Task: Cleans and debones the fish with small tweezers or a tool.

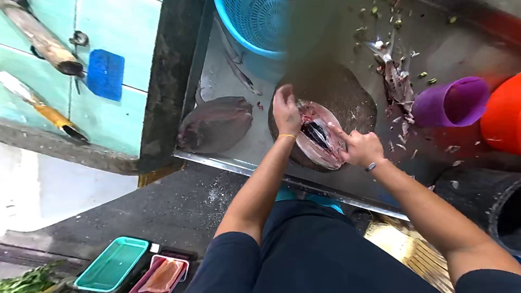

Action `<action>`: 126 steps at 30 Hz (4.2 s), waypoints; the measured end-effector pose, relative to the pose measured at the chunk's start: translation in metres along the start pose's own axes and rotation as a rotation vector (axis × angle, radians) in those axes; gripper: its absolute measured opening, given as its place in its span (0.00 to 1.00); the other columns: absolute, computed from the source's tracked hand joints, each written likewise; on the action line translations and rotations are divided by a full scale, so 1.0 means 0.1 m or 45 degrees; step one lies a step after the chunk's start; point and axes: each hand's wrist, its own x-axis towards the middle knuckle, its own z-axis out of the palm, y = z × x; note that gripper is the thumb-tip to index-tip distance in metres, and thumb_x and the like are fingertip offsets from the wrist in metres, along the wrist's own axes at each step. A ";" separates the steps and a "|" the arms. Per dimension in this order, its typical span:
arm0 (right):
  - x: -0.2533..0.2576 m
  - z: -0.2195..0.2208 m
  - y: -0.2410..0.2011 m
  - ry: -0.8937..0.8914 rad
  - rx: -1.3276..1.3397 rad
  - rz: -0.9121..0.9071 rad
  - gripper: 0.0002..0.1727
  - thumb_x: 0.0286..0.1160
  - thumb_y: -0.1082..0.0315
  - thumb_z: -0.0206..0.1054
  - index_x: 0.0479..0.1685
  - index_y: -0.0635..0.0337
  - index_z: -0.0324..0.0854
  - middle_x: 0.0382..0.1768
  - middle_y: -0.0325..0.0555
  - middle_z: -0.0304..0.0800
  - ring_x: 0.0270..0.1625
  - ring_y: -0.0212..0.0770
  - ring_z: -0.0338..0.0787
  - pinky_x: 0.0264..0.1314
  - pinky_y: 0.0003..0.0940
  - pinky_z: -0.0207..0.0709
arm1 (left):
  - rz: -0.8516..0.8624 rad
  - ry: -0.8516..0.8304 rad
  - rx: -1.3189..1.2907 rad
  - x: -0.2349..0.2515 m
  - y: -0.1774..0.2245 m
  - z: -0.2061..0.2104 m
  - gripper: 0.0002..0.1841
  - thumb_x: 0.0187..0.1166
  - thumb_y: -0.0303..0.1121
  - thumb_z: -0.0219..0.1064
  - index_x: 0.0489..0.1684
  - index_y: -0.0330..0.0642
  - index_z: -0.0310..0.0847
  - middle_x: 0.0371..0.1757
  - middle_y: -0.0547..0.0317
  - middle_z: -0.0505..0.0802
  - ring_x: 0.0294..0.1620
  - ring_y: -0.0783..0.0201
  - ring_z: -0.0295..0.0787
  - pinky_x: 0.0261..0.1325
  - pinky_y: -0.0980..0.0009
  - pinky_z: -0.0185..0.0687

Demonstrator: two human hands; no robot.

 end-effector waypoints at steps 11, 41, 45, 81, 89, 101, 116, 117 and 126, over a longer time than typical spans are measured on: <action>0.37 -0.06 0.18 -0.054 -0.132 -0.062 0.42 0.77 0.49 0.60 0.94 0.14 0.49 0.46 0.67 0.90 0.36 0.67 0.90 0.36 0.66 0.76 | 0.163 -0.522 0.906 0.39 0.03 0.31 0.13 0.74 0.55 0.73 0.52 0.72 0.95 0.66 0.69 0.91 0.76 0.52 0.76 0.76 0.34 0.59; -0.04 -0.09 0.15 0.273 0.318 0.436 0.35 0.72 0.43 0.67 0.76 0.55 0.79 0.62 0.66 0.89 0.55 0.71 0.91 0.51 0.76 0.78 | 0.480 -0.476 1.054 0.35 -0.10 0.08 0.34 0.66 0.57 0.79 0.78 0.69 0.81 0.75 0.52 0.85 0.81 0.40 0.71 0.76 0.32 0.63; 0.20 -0.07 -0.36 0.170 0.275 0.330 0.29 0.69 0.40 0.63 0.59 0.52 0.87 0.52 0.57 0.93 0.52 0.62 0.92 0.53 0.70 0.77 | 0.434 -0.463 1.127 0.31 -0.11 0.12 0.35 0.66 0.57 0.77 0.80 0.73 0.79 0.76 0.53 0.84 0.81 0.41 0.70 0.76 0.33 0.63; -0.31 -0.09 0.21 0.463 0.388 0.647 0.31 0.78 0.50 0.64 0.78 0.54 0.78 0.64 0.66 0.88 0.60 0.71 0.89 0.58 0.78 0.74 | 0.562 -0.721 1.148 0.37 0.04 0.23 0.44 0.64 0.55 0.81 0.88 0.71 0.69 0.72 0.55 0.88 0.79 0.39 0.74 0.72 0.25 0.61; 0.00 -0.06 -0.50 0.238 0.389 0.434 0.22 0.72 0.51 0.62 0.56 0.52 0.90 0.51 0.54 0.95 0.54 0.59 0.93 0.54 0.69 0.77 | 0.591 -0.820 1.036 0.39 0.01 0.36 0.42 0.60 0.47 0.84 0.83 0.65 0.76 0.65 0.61 0.94 0.71 0.46 0.83 0.75 0.29 0.61; -0.16 -0.47 -0.49 0.088 0.388 0.543 0.18 0.74 0.56 0.61 0.49 0.54 0.91 0.49 0.56 0.95 0.54 0.62 0.93 0.51 0.71 0.77 | 0.525 -0.795 1.014 0.39 -0.03 0.39 0.40 0.63 0.52 0.82 0.83 0.68 0.75 0.60 0.63 0.95 0.67 0.50 0.85 0.76 0.31 0.59; -0.14 -0.61 -0.47 -0.019 0.477 0.633 0.17 0.69 0.53 0.65 0.46 0.52 0.92 0.44 0.57 0.95 0.54 0.63 0.93 0.49 0.72 0.77 | 0.476 -0.788 0.993 0.38 -0.02 0.41 0.42 0.58 0.54 0.85 0.82 0.69 0.77 0.58 0.63 0.96 0.67 0.51 0.85 0.78 0.31 0.58; -0.10 -0.59 -0.48 -0.033 0.481 0.641 0.18 0.67 0.50 0.66 0.44 0.51 0.92 0.43 0.56 0.95 0.53 0.63 0.93 0.48 0.72 0.77 | 0.480 -0.790 1.002 0.38 -0.02 0.41 0.43 0.57 0.54 0.85 0.82 0.69 0.77 0.58 0.63 0.96 0.66 0.51 0.85 0.77 0.31 0.58; -0.01 -0.54 -0.44 -0.084 0.514 0.654 0.19 0.68 0.50 0.66 0.46 0.51 0.91 0.44 0.58 0.95 0.52 0.64 0.93 0.45 0.72 0.78 | 0.472 -0.789 1.047 0.37 0.00 0.43 0.44 0.56 0.57 0.84 0.82 0.71 0.75 0.57 0.64 0.96 0.66 0.51 0.85 0.76 0.31 0.59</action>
